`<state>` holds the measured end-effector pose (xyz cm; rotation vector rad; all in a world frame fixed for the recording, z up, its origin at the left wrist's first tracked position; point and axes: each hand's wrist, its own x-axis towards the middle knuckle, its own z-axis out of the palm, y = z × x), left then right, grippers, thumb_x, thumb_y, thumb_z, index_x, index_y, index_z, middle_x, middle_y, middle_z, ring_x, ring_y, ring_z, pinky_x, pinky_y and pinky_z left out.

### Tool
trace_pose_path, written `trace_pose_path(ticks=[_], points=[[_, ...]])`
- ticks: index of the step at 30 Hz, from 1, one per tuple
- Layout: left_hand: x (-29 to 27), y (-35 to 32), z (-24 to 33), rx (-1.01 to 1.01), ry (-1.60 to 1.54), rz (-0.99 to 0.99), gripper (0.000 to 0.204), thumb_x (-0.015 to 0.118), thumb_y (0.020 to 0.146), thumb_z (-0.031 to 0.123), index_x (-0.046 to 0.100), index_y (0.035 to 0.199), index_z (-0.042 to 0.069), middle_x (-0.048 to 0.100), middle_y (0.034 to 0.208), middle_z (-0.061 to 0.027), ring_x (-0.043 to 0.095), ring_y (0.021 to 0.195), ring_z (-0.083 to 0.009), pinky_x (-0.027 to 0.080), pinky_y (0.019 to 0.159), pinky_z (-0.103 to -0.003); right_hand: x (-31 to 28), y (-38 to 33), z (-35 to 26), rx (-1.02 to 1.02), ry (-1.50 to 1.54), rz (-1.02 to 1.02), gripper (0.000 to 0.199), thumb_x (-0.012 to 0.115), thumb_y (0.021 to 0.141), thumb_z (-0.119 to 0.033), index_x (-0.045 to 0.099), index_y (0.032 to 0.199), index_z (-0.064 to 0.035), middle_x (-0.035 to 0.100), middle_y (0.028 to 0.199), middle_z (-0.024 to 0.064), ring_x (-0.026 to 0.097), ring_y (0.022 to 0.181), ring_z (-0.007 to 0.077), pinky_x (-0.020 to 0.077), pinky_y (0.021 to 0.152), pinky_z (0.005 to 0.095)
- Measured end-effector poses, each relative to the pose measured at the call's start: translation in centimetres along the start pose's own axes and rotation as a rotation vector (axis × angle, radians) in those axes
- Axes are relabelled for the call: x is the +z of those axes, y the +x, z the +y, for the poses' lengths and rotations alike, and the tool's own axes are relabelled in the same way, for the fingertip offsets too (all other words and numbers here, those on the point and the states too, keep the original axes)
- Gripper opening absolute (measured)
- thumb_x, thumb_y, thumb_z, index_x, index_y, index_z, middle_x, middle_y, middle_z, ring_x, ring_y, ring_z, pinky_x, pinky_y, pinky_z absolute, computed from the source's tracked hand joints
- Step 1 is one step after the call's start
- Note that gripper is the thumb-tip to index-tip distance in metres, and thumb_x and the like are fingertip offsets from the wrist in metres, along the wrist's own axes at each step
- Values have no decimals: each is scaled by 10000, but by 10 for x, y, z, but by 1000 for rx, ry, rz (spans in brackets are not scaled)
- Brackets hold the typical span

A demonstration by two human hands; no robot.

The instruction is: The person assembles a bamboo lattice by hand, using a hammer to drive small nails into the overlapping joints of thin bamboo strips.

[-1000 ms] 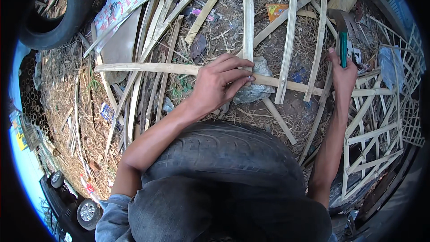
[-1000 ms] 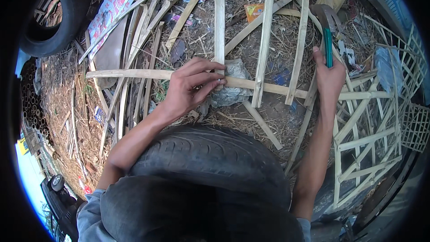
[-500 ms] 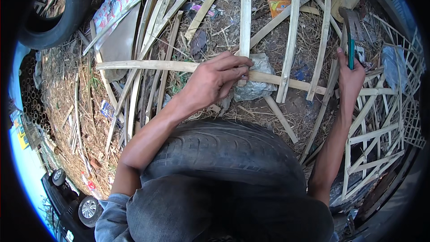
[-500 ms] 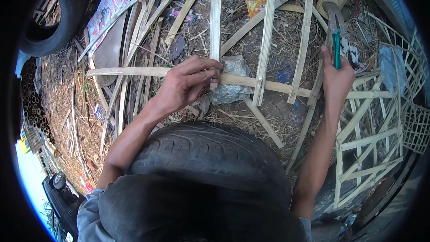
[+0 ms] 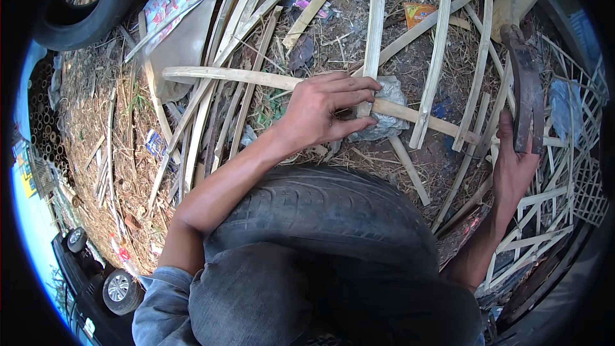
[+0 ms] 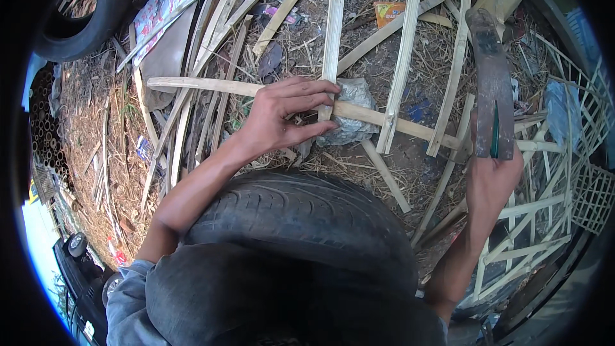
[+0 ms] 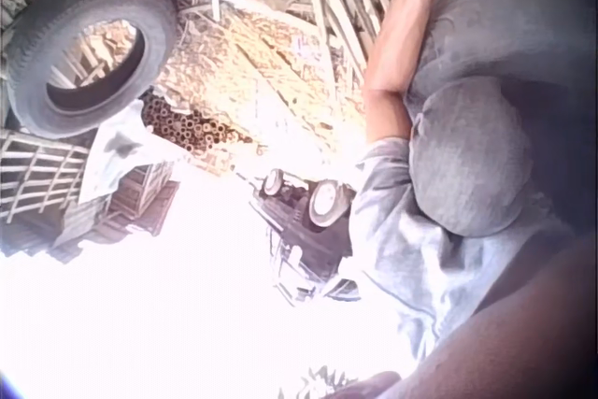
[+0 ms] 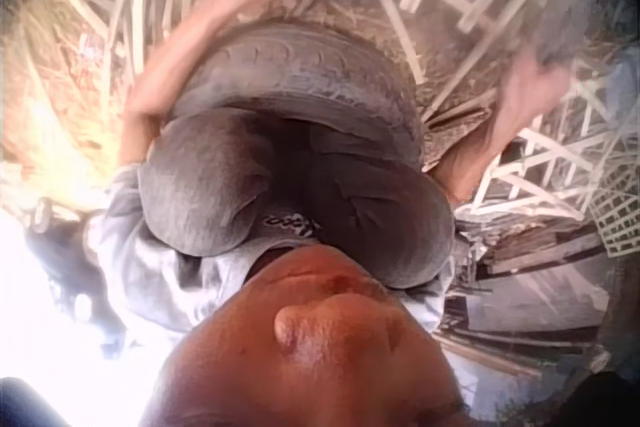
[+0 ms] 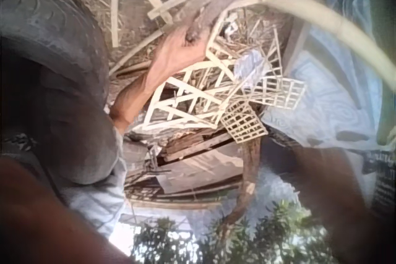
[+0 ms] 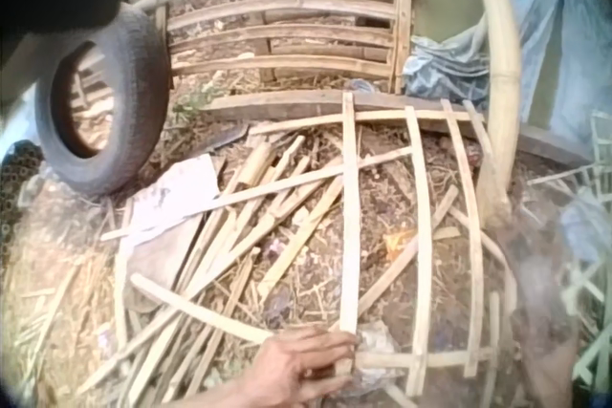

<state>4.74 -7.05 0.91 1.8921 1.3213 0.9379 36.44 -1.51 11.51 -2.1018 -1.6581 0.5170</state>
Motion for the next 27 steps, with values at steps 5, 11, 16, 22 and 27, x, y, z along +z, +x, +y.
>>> trace_pose_path(ticks=[5, 11, 16, 22, 27], points=[[0, 0, -2, 23, -36, -6, 315, 906, 781, 156, 803, 1043, 16, 778, 1226, -79, 763, 1055, -254, 583, 910, -377, 33, -38, -14, 3, 280, -241, 268, 784, 967, -231, 734, 1073, 9, 659, 847, 104, 542, 770, 120, 473, 736, 320], [6, 0, -6, 73, -47, 20, 290, 894, 799, 162, 808, 1027, 5, 777, 1230, -103, 768, 1011, -245, 581, 885, -373, 72, -12, 11, -321, 227, -71, 352, 877, 870, -289, 730, 862, 30, 550, 687, 49, 445, 630, 107, 361, 562, 295], [5, -4, -5, 101, 8, 26, 286, 897, 794, 155, 807, 1023, 10, 774, 1242, -93, 759, 946, -225, 578, 849, -370, 70, -7, -6, -88, -81, -221, 471, 938, 767, -424, 753, 819, 6, 604, 755, 64, 520, 682, 170, 410, 711, 338], [0, -7, -1, 119, 36, 11, 288, 894, 791, 124, 799, 1040, 14, 763, 1277, -82, 737, 887, -211, 577, 830, -371, 61, -13, 9, -464, -290, -268, 399, 928, 711, -364, 753, 767, -10, 635, 798, 86, 583, 942, 249, 303, 937, 440], [-6, -13, 12, 68, 36, -18, 287, 894, 788, 127, 797, 1031, 10, 757, 1291, -86, 734, 905, -220, 586, 823, -371, 56, -22, 3, -529, -231, -326, 322, 918, 704, -323, 753, 753, -51, 639, 705, 36, 593, 968, 240, 299, 952, 452]])
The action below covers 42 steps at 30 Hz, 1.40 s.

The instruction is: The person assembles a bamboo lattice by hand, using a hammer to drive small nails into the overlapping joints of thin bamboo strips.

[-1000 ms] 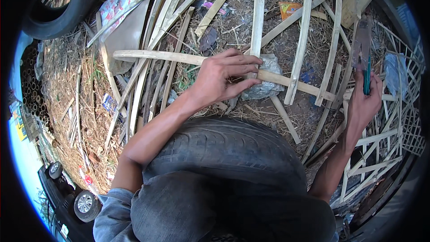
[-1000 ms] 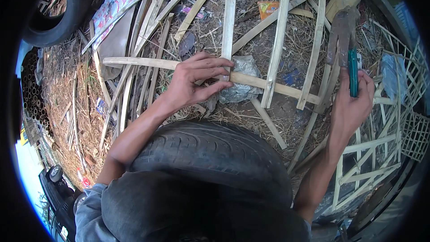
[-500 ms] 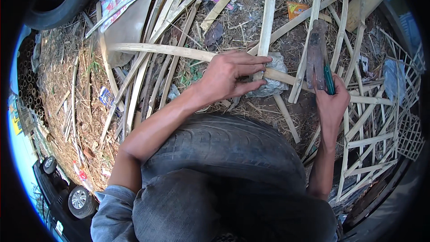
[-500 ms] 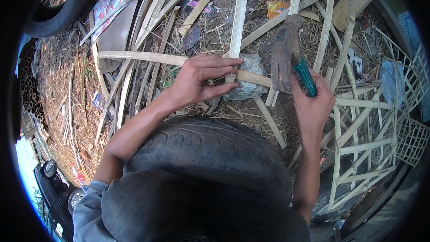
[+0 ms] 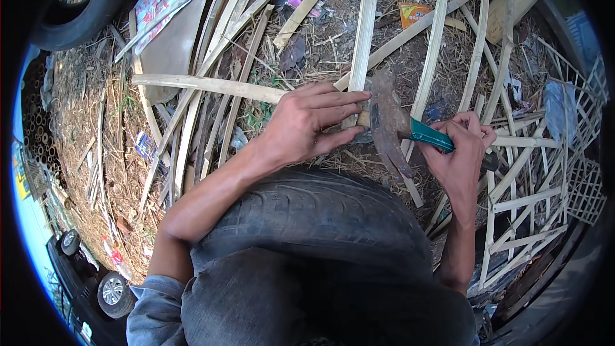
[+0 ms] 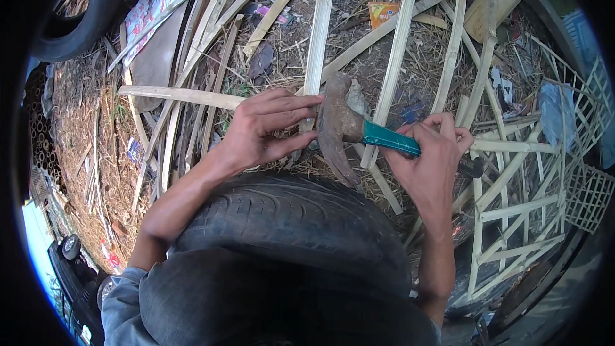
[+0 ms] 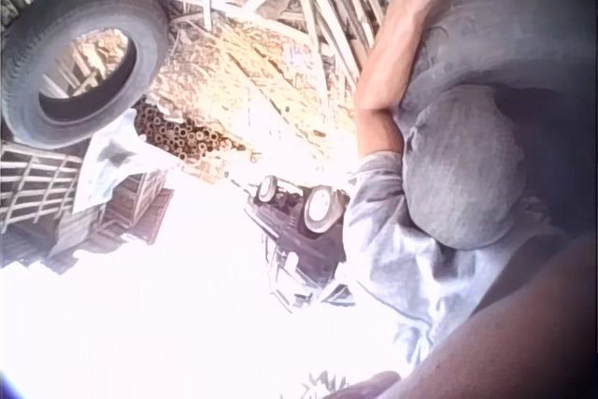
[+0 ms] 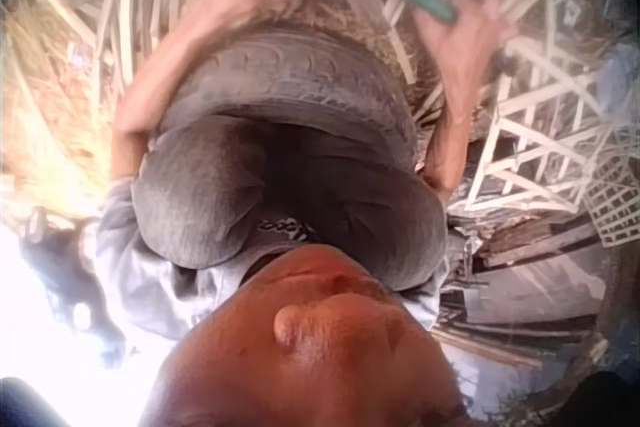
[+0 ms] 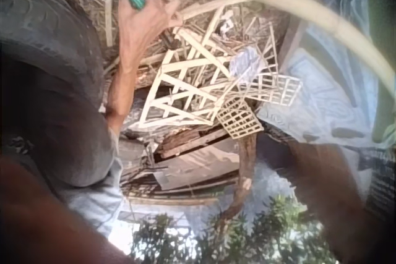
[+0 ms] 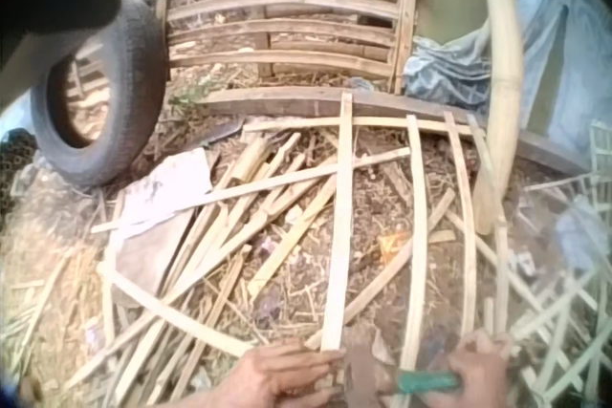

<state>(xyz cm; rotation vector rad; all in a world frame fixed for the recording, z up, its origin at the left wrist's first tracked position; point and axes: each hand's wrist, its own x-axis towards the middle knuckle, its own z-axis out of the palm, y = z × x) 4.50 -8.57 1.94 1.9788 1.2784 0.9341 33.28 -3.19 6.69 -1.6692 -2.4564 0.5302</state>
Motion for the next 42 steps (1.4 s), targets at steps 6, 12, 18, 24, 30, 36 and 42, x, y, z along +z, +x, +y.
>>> trace_pose_path(ticks=[6, 12, 18, 24, 30, 36, 42], points=[[8, -15, -2, -11, -31, -38, 304, 895, 779, 127, 800, 1043, 11, 766, 1267, -83, 735, 956, -237, 606, 812, -357, 10, -5, 3, 3, 31, -3, 326, 918, 702, -320, 741, 750, -50, 627, 697, 29, 596, 977, 243, 307, 966, 451], [8, -4, -1, -14, 10, 42, 311, 897, 776, 116, 800, 1052, 10, 770, 1254, -82, 724, 934, -237, 615, 824, -369, 15, -4, 10, 109, 87, 13, 392, 945, 683, -330, 710, 737, -20, 604, 813, 59, 588, 983, 244, 322, 976, 432], [11, 0, 2, 0, -1, 16, 300, 895, 775, 102, 798, 1042, 3, 782, 1206, -83, 721, 901, -246, 617, 782, -354, 16, -5, 12, 209, 97, -21, 541, 997, 615, -424, 733, 812, 5, 605, 921, 78, 552, 1012, 259, 335, 1000, 430], [14, 0, 2, 28, 24, 45, 294, 895, 768, 83, 795, 1029, -7, 783, 1182, -108, 732, 858, -249, 611, 750, -347, 8, -7, 10, 21, 59, -91, 571, 992, 585, -461, 712, 772, 0, 596, 950, 103, 580, 1031, 263, 299, 1040, 478], [8, 9, -1, 93, 45, 99, 286, 892, 766, 56, 788, 1019, -26, 782, 1133, -147, 758, 875, -248, 613, 709, -348, 2, -2, 5, 0, 76, -93, 555, 985, 578, -450, 706, 759, -6, 598, 919, 105, 588, 1027, 263, 286, 1046, 493], [7, 13, -7, 35, 31, 131, 271, 888, 776, 58, 798, 1022, -12, 787, 1125, -121, 747, 839, -216, 625, 710, -326, 1, 9, 1, 8, 83, -118, 519, 976, 590, -423, 711, 759, -11, 598, 863, 97, 589, 1016, 254, 285, 1046, 489], [6, 15, -3, 24, 45, 81, 225, 851, 813, 50, 817, 1031, 12, 794, 1125, -97, 733, 878, -204, 613, 741, -325, 17, -1, 15, -21, 66, -65, 500, 969, 604, -419, 718, 761, -17, 603, 844, 82, 589, 997, 238, 281, 1041, 458]])
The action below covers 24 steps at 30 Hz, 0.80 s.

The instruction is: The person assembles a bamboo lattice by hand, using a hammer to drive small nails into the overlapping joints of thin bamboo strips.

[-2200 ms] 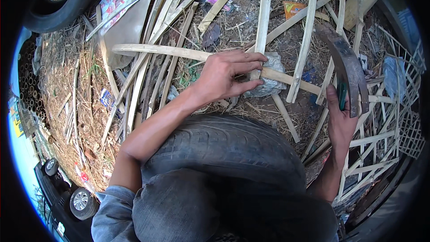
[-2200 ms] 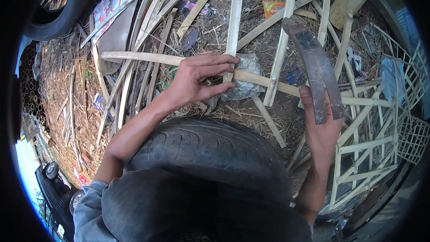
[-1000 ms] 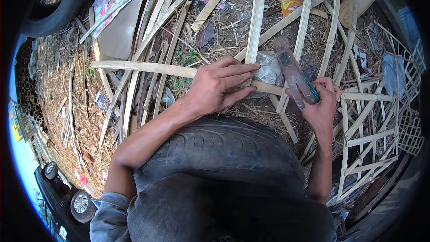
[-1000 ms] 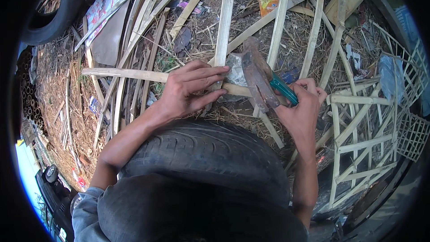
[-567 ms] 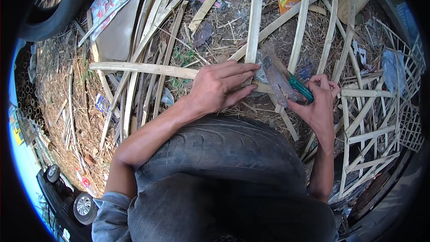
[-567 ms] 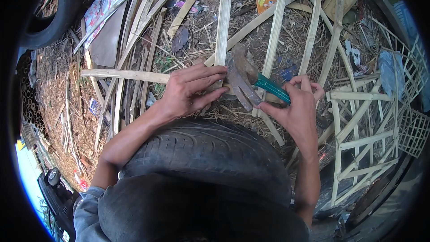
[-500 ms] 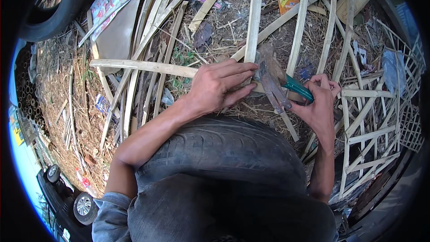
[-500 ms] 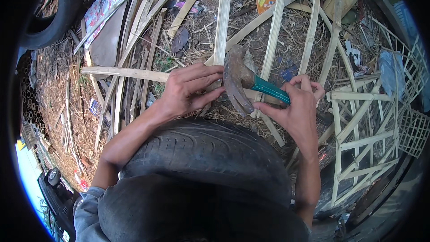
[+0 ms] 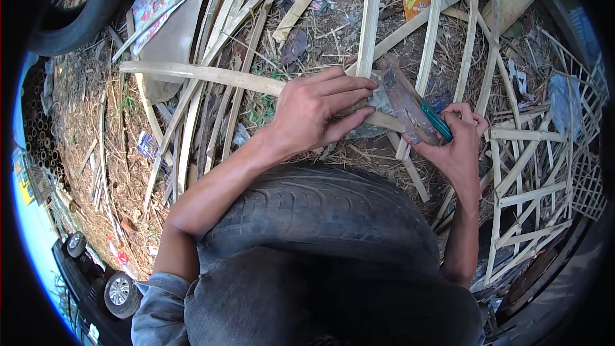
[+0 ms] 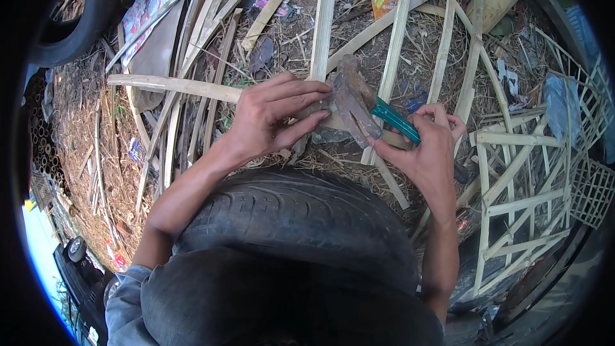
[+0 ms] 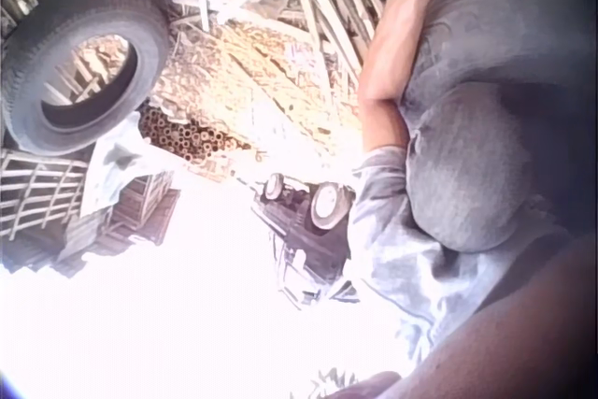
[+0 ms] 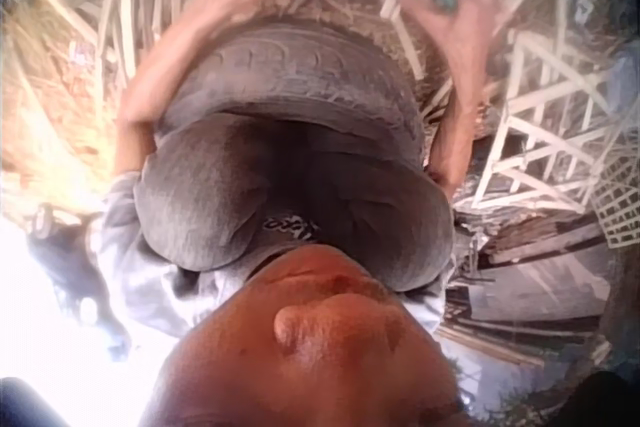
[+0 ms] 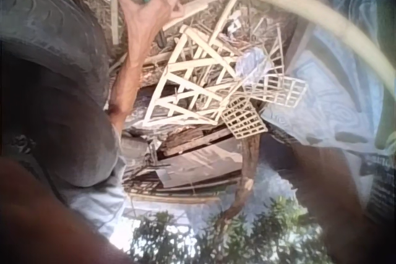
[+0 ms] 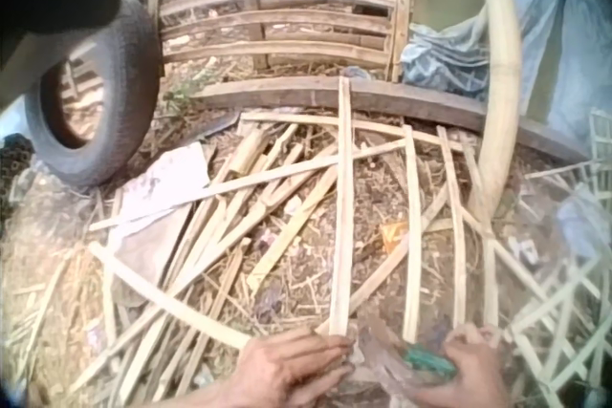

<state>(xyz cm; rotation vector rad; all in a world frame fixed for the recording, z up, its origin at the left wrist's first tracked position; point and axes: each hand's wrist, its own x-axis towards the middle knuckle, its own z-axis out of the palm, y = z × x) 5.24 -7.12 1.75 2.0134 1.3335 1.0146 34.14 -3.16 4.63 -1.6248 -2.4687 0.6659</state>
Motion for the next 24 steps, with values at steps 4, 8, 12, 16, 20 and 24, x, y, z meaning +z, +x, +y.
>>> trace_pose_path(ticks=[4, 8, 12, 16, 20, 24], points=[[0, 3, -3, -50, -65, -38, 193, 819, 834, 21, 822, 1026, 29, 795, 1131, -90, 720, 863, -205, 598, 749, -324, -12, 4, -8, 104, 5, -30, 497, 965, 608, -418, 716, 758, -15, 602, 851, 91, 578, 1017, 249, 278, 1039, 444], [11, 2, -2, -47, -80, 16, 189, 800, 842, -5, 821, 1025, 36, 796, 1123, -88, 708, 834, -200, 591, 749, -328, -14, 8, -5, 133, 15, -41, 500, 963, 599, -412, 712, 757, -9, 601, 854, 91, 577, 1020, 247, 276, 1037, 443], [24, 6, 1, 21, -76, 55, 205, 806, 830, -19, 816, 1029, 27, 795, 1112, -86, 702, 824, -200, 591, 737, -334, -16, 6, 5, 155, -15, -3, 501, 949, 596, -402, 709, 775, 0, 612, 847, 87, 583, 998, 236, 273, 1035, 443], [32, 19, 0, 52, -92, 50, 194, 805, 823, -28, 810, 1011, 17, 795, 1091, -78, 699, 875, -208, 594, 739, -332, -24, 14, 6, 241, -56, 56, 476, 931, 610, -396, 713, 791, -14, 631, 838, 78, 586, 1003, 238, 273, 1033, 443], [30, 16, -4, 94, -67, -17, 183, 802, 834, 6, 809, 1016, 25, 789, 1099, -54, 701, 958, -210, 605, 781, -349, -5, 11, 23, 220, -70, 95, 455, 921, 623, -399, 711, 795, -34, 640, 810, 58, 585, 1008, 238, 275, 1025, 452], [21, 20, -4, 94, -34, -132, 182, 789, 834, 14, 798, 1017, 21, 784, 1106, -51, 706, 978, -223, 607, 817, -366, 3, 11, 21, 228, -74, 69, 493, 930, 632, -452, 717, 792, -38, 627, 749, 46, 579, 1017, 238, 290, 999, 468]])
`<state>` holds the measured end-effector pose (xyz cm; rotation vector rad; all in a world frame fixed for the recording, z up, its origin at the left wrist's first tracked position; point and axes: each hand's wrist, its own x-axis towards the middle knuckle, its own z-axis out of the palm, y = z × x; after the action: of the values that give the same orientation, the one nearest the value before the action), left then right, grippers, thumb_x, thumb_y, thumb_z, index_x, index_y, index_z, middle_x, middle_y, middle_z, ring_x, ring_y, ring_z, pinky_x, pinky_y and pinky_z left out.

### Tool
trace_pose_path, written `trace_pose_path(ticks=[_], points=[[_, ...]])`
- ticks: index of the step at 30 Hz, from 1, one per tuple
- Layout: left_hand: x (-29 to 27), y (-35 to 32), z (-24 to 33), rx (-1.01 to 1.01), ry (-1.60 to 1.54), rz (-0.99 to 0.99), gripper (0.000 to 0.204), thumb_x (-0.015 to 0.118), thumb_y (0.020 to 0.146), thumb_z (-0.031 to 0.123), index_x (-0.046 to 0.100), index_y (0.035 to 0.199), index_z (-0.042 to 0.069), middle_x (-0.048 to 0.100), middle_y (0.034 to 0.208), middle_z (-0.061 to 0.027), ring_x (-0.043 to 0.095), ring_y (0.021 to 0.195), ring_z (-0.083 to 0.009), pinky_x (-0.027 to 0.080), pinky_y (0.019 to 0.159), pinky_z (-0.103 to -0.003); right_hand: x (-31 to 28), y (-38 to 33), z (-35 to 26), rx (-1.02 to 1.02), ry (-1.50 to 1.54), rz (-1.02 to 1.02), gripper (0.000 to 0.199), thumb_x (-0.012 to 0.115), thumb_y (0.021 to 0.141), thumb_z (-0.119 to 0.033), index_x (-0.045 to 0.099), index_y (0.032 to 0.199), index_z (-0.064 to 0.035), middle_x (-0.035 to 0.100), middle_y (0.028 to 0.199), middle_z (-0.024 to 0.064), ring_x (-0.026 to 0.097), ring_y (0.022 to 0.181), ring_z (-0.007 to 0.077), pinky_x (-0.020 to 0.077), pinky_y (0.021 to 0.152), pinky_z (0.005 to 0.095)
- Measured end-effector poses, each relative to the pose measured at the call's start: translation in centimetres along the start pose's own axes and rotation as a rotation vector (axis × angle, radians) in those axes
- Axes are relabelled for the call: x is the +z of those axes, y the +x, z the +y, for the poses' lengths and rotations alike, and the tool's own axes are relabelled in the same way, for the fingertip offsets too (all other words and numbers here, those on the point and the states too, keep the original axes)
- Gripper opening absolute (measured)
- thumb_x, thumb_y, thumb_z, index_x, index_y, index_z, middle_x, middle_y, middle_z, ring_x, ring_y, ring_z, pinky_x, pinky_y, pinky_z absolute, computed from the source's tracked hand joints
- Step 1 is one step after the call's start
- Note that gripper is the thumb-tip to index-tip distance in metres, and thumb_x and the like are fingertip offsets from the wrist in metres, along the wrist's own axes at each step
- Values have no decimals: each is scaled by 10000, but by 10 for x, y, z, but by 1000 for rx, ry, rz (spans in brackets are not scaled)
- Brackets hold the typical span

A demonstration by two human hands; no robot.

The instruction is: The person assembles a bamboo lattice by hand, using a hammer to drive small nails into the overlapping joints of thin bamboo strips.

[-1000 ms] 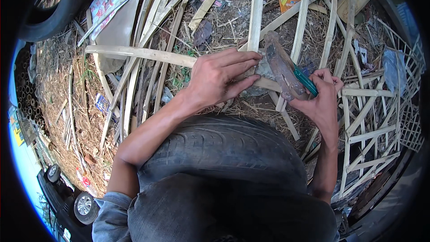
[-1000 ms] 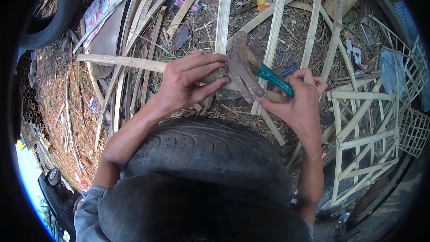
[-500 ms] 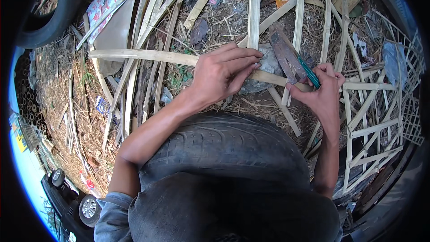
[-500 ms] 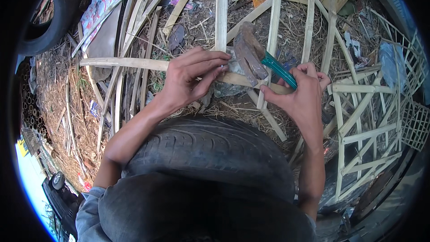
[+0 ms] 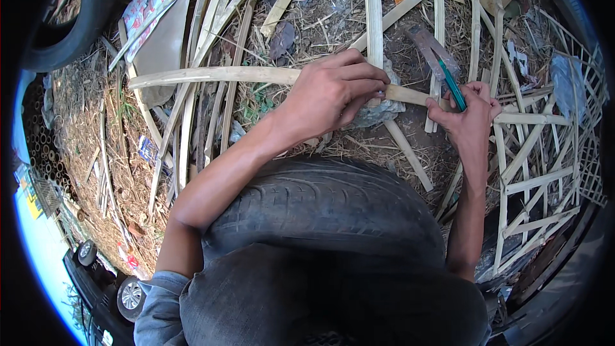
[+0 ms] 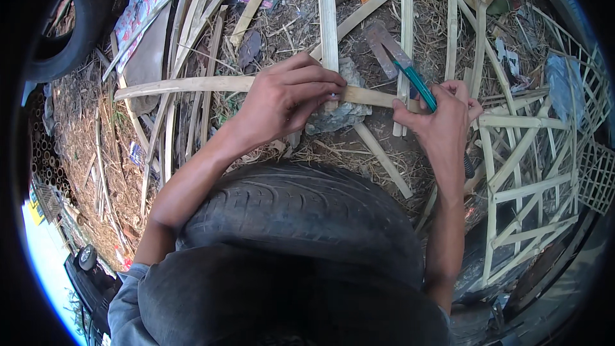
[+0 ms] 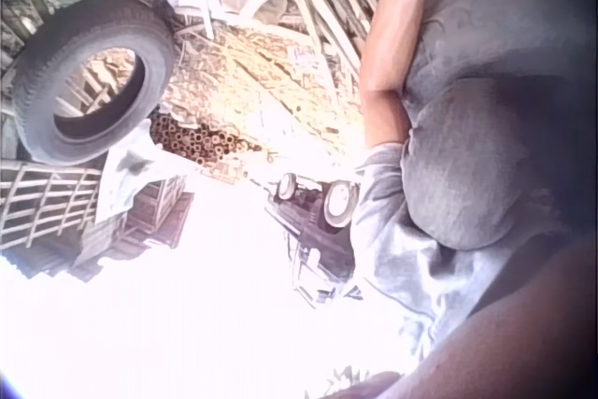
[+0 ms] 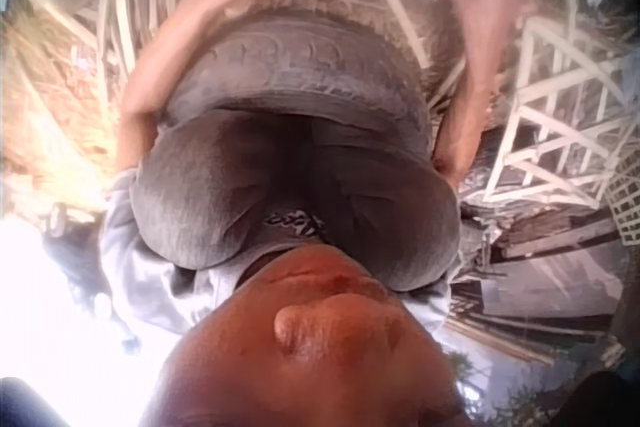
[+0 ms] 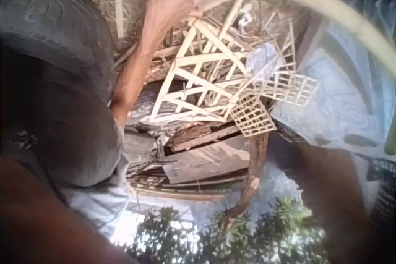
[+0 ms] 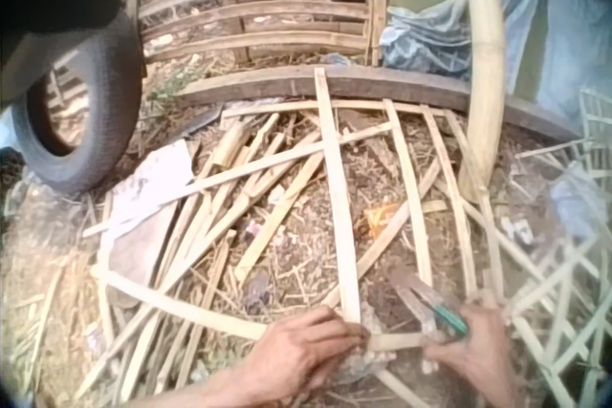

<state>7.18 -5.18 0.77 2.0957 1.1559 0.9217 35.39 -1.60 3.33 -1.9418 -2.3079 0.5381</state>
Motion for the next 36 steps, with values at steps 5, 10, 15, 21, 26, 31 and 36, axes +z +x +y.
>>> trace_pose_path(ticks=[5, 10, 15, 21, 26, 31, 36], points=[[-6, 2, -4, 68, 122, -12, 203, 778, 810, 10, 773, 1013, 21, 775, 1097, -54, 707, 967, -254, 597, 852, -371, 0, 3, -2, -17, 39, 35, 490, 931, 654, -450, 726, 792, -28, 628, 731, 46, 576, 1022, 233, 290, 989, 456], [-15, 4, -3, 47, 67, -38, 190, 825, 833, 85, 774, 1005, 22, 762, 1180, -73, 719, 950, -248, 595, 863, -374, 2, 3, 1, -5, 61, 28, 473, 921, 676, -435, 741, 818, -21, 631, 734, 42, 576, 1019, 227, 286, 996, 445], [-11, -3, 9, -153, -38, -5, 235, 867, 817, 144, 775, 999, 27, 720, 1331, -117, 713, 988, -277, 593, 929, -402, 9, 2, 0, -4, 111, 17, 421, 895, 702, -401, 734, 810, -27, 621, 732, 39, 567, 1051, 231, 291, 1007, 443], [-23, -5, 15, -107, 51, -54, 229, 871, 806, 143, 768, 982, 39, 709, 1367, -111, 672, 1131, -321, 589, 954, -415, 9, 0, 4, 2, 108, 43, 416, 887, 693, -399, 712, 767, -30, 597, 732, 66, 565, 1080, 247, 298, 1016, 442], [-24, -6, 10, -97, 96, -36, 208, 868, 788, 139, 785, 959, 53, 740, 1327, -57, 666, 1182, -343, 576, 999, -442, 9, -1, 0, -23, 90, 68, 415, 890, 685, -395, 716, 757, -25, 601, 739, 74, 570, 1078, 248, 296, 1017, 439], [-18, -4, 7, -112, 80, -11, 193, 857, 787, 108, 810, 969, 69, 757, 1295, -40, 668, 1207, -350, 574, 1002, -454, 3, 0, 0, 38, 169, 27, 426, 893, 686, -394, 747, 805, -12, 630, 763, 60, 579, 1074, 235, 286, 1022, 431], [-15, -7, 1, -107, 55, -22, 222, 842, 784, 84, 824, 1005, 88, 749, 1315, -24, 664, 1230, -351, 572, 1013, -456, 10, -2, -1, 35, 164, 29, 424, 893, 690, -390, 752, 818, -12, 650, 779, 55, 583, 1067, 236, 292, 1021, 431]])
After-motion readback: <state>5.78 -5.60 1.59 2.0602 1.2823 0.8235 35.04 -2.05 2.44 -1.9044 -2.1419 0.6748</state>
